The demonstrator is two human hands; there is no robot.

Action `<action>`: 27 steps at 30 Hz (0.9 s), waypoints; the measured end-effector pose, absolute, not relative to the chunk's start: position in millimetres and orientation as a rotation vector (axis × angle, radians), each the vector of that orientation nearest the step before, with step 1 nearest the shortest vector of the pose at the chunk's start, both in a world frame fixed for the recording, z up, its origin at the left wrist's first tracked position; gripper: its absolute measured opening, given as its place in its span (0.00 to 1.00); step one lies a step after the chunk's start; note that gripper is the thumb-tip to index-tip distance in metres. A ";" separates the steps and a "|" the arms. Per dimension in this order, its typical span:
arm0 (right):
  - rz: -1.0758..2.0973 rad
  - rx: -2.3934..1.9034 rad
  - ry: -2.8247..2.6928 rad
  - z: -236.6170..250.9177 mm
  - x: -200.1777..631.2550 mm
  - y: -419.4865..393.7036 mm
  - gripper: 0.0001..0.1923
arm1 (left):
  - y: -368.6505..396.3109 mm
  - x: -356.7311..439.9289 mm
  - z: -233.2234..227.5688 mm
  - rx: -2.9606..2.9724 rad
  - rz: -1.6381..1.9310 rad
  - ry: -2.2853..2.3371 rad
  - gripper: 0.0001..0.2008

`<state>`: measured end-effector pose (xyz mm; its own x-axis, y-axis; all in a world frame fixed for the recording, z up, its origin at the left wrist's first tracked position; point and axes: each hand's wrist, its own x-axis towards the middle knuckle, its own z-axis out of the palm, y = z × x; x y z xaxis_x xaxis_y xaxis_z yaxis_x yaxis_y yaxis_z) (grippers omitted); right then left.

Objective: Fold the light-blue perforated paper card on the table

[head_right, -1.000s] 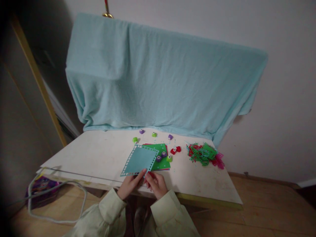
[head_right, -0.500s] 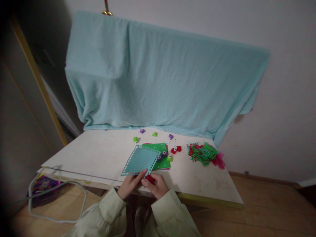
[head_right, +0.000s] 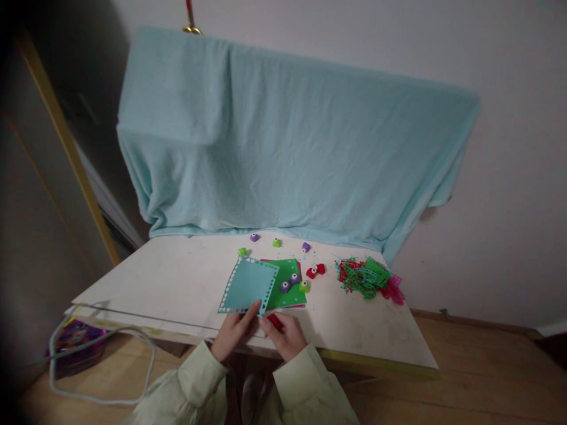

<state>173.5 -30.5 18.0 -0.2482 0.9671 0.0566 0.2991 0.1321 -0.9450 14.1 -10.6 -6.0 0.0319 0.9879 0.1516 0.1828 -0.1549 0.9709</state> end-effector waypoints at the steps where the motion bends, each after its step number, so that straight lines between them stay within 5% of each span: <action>1: 1.060 -1.299 -1.672 20.8 178.4 -29.8 0.21 | -10.1 14.8 -6.5 1.449 1.213 1.258 0.19; 13: 0.353 -2.291 -1.794 22.7 295.9 -0.5 0.16 | -8.9 12.1 5.2 1.505 0.971 1.325 0.24; 22: 0.206 -2.444 -1.905 18.5 295.7 18.4 0.12 | -9.1 9.5 4.1 1.486 0.921 1.325 0.23; 27: 0.084 -2.322 -1.793 15.6 297.1 11.9 0.24 | -6.8 12.1 -6.6 1.427 0.985 1.298 0.22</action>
<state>297.1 11.9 15.6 0.2597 0.9623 0.0808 0.9506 -0.2400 -0.1970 12.1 -6.8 -6.6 0.1170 0.9927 -0.0287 0.2395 -0.0002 0.9709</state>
